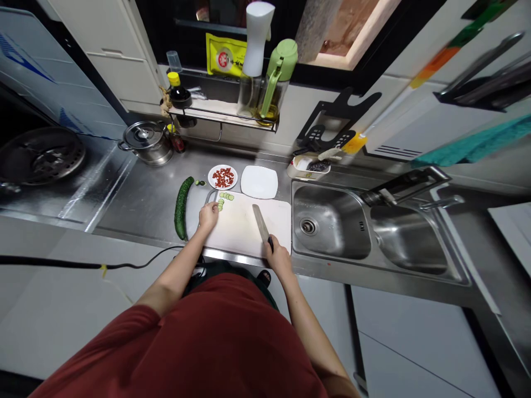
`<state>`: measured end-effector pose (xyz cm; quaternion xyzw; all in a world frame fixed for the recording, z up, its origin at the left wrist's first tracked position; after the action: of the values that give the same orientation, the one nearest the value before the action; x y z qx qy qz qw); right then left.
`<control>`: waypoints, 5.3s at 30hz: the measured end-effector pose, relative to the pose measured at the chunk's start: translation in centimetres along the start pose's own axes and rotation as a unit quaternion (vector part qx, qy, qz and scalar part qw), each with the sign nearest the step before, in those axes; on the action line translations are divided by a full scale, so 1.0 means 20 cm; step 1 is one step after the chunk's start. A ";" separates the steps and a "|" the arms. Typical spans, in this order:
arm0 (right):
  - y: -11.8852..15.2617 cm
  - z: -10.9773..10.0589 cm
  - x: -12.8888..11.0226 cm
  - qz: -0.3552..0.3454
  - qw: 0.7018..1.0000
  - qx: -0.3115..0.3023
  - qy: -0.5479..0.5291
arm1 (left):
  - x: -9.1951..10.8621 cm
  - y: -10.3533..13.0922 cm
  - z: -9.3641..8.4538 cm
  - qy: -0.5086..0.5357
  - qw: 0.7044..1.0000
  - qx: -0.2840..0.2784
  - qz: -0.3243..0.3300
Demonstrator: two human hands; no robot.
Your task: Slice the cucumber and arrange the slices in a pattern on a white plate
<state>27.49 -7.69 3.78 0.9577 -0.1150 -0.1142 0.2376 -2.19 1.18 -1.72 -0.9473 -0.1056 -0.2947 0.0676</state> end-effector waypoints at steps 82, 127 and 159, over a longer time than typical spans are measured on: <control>-0.01 0.00 0.01 -0.006 1.000 -0.002 -0.006 | 0.02 -0.09 -0.07 0.000 0.984 -0.063 0.166; 0.00 0.02 0.01 -0.009 1.000 0.010 -0.009 | 0.21 -0.27 0.11 -0.058 0.973 -0.136 0.175; 0.08 -0.02 -0.05 -0.037 0.999 -0.003 0.025 | 0.28 -0.02 0.12 0.016 0.992 -0.125 -0.005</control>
<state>26.34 -8.55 5.03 0.9632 -0.0731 -0.0988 0.2389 3.62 2.97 -0.49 -0.9431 -0.0713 -0.3208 -0.0514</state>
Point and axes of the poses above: each hand's wrist, its own y-axis away from the middle knuckle, its own z-axis out of the palm, x = y × z, the point moved 2 cm from there along -y, towards the middle knuckle, and after that the axes turned 9 degrees about z, right-handed, at the moved point
